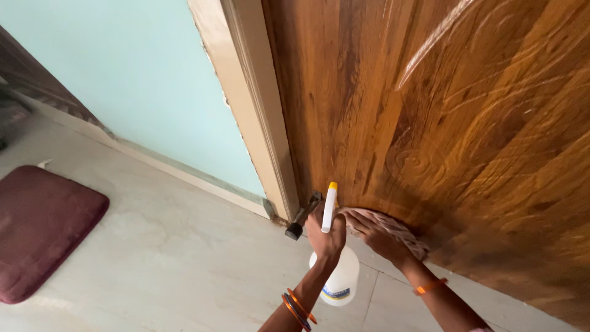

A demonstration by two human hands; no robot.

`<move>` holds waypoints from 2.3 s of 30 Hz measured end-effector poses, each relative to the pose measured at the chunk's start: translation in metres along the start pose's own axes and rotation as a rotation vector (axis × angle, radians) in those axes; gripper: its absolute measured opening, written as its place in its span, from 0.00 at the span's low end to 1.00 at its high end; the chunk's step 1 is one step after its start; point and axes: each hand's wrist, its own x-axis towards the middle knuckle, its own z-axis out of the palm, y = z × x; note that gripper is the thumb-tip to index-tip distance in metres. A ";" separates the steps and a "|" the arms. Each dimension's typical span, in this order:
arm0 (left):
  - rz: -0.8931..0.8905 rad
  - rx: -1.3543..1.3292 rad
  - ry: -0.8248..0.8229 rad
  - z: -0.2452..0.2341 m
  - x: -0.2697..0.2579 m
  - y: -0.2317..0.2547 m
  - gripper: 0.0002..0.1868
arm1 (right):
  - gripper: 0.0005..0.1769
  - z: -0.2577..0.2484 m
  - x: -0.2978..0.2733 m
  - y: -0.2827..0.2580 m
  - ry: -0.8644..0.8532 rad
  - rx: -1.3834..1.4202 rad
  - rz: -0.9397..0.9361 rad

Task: The person sprays a liquid from a bottle onto a wooden door and wipes the surface with a cloth.

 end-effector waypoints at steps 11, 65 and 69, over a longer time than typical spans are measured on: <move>0.160 -0.062 -0.036 0.006 0.001 0.001 0.11 | 0.24 -0.046 -0.011 0.029 0.374 -0.296 -0.089; 0.155 -0.103 -0.242 0.084 -0.068 0.044 0.12 | 0.24 -0.068 -0.087 0.063 0.210 -0.362 -0.005; 0.144 -0.190 -0.279 0.086 -0.078 0.051 0.16 | 0.23 -0.070 -0.128 0.072 0.297 -0.333 -0.005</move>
